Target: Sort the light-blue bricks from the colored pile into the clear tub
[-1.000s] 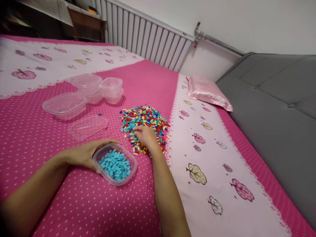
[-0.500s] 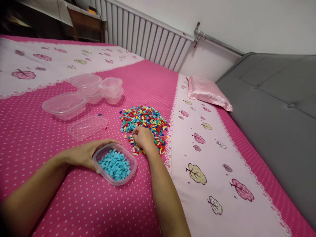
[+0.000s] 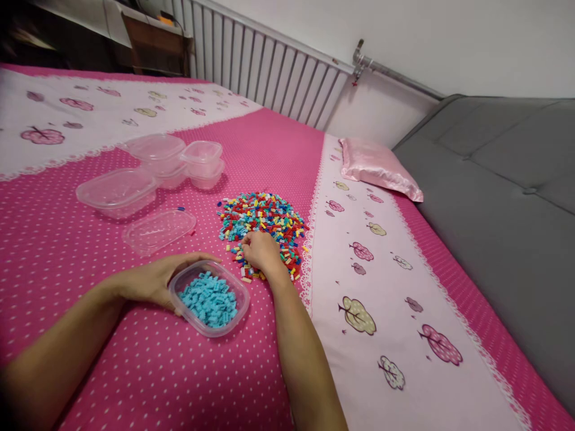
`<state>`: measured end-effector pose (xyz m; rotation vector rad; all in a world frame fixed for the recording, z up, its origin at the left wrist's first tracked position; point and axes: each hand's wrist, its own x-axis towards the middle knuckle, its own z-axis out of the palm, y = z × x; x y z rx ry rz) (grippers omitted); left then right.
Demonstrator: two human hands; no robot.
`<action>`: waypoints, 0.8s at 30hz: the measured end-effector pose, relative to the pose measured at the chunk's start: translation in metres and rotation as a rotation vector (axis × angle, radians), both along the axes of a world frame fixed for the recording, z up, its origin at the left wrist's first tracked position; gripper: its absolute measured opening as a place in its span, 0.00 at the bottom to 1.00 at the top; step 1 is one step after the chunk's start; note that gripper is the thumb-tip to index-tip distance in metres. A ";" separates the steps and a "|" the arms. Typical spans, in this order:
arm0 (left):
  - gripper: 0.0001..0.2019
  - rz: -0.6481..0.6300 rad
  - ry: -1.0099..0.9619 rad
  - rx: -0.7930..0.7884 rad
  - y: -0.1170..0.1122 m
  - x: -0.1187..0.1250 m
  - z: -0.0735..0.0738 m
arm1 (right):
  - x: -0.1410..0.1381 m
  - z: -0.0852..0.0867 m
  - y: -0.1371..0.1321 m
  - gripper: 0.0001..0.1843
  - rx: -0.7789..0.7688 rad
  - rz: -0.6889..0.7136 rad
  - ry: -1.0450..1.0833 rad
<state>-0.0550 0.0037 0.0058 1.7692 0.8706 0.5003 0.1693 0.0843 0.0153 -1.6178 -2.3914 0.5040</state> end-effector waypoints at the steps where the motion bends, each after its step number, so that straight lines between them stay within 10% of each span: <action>1: 0.41 0.001 -0.002 -0.003 0.000 0.000 0.001 | 0.000 -0.002 0.001 0.10 0.000 0.000 0.038; 11: 0.40 0.022 -0.025 0.010 -0.001 0.000 0.001 | 0.011 0.007 0.006 0.10 -0.671 -0.137 1.066; 24: 0.39 0.050 -0.048 0.014 -0.001 0.001 0.002 | 0.027 0.023 0.011 0.05 -1.266 -0.080 1.682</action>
